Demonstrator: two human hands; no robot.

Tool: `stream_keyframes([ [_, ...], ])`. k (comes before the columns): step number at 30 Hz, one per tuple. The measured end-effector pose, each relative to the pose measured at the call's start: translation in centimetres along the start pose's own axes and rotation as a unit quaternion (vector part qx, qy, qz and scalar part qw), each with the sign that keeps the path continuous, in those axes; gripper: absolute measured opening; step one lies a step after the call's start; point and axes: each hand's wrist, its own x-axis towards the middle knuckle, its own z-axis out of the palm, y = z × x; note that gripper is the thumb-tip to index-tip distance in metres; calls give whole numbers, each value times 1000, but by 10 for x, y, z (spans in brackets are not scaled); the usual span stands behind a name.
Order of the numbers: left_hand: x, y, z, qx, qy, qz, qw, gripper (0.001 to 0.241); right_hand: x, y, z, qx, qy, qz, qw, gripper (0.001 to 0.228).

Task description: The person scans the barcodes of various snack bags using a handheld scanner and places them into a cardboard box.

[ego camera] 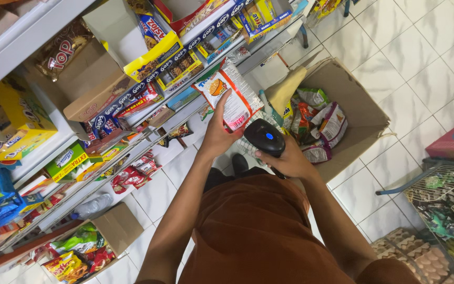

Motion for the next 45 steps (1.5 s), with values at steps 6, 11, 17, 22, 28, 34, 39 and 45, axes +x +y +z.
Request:
stream_keyframes([
  [6,-2,-5,0,-14,0,2,1000,103,1,1,1,-12,1,-28,1000,23],
  [11,-3,-6,-1,-39,-1,4,999,100,1,0,2,-51,5,-54,997,22],
  [17,-6,-4,-1,0,13,37,999,96,1,2,-1,-36,12,-61,997,31],
  [22,-10,-2,-5,68,43,99,992,71,14,17,-1,-96,105,-191,971,34],
  [28,-21,21,16,77,48,100,991,48,54,23,26,102,260,-85,956,31],
  [34,-41,46,0,15,45,250,967,49,83,-4,21,415,170,-164,879,64],
  [39,-19,62,-49,10,129,138,982,52,98,-19,2,571,47,-104,813,63],
  [45,-19,100,-95,32,78,155,984,44,128,-60,-4,405,76,-273,869,68],
])
